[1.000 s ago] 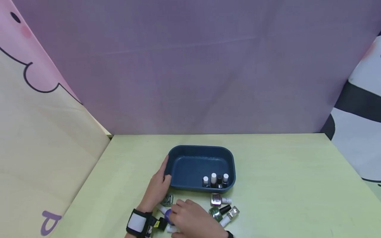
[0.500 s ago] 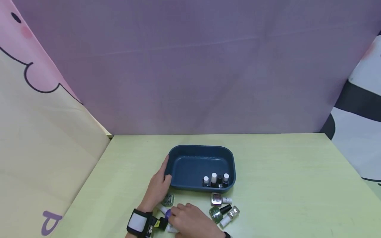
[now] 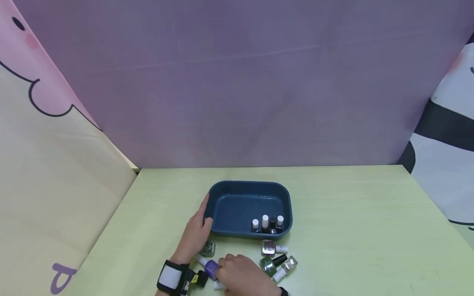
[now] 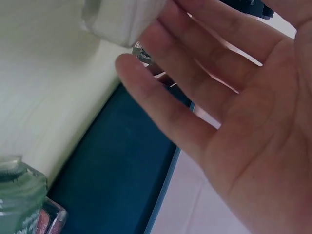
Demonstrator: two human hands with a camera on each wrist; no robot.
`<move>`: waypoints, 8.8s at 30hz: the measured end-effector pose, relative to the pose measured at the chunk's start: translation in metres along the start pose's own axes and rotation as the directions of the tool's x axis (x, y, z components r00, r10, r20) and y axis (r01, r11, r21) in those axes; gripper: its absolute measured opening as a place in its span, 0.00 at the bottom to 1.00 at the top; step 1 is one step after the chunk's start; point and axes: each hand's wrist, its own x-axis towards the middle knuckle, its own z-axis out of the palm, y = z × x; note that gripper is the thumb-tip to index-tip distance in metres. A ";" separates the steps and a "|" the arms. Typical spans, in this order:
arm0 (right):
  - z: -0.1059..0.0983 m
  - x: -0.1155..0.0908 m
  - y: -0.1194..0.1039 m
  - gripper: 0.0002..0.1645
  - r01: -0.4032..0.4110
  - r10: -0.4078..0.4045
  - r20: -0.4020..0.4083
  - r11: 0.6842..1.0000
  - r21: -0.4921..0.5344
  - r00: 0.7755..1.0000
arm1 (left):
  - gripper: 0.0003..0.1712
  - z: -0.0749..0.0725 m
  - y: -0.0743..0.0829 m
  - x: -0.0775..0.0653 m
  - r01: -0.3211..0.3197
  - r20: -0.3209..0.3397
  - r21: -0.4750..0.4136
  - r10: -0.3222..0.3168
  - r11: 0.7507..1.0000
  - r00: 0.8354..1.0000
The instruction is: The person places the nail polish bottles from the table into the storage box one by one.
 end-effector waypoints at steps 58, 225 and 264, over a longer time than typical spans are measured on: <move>-0.023 -0.019 0.024 0.06 -0.103 0.120 -0.098 0.982 0.160 0.988 | 0.42 0.000 0.001 0.000 0.002 0.011 -0.008 -0.002 1.000 1.000; -0.018 -0.029 0.068 0.09 -0.162 0.056 -0.646 0.981 -0.106 0.761 | 0.43 -0.002 0.007 -0.006 0.018 0.027 -0.007 -0.018 1.000 0.999; -0.008 -0.025 0.074 0.10 -0.179 0.091 -0.616 0.980 -0.083 0.782 | 0.42 0.000 0.007 -0.009 0.024 0.027 -0.018 -0.024 1.000 0.999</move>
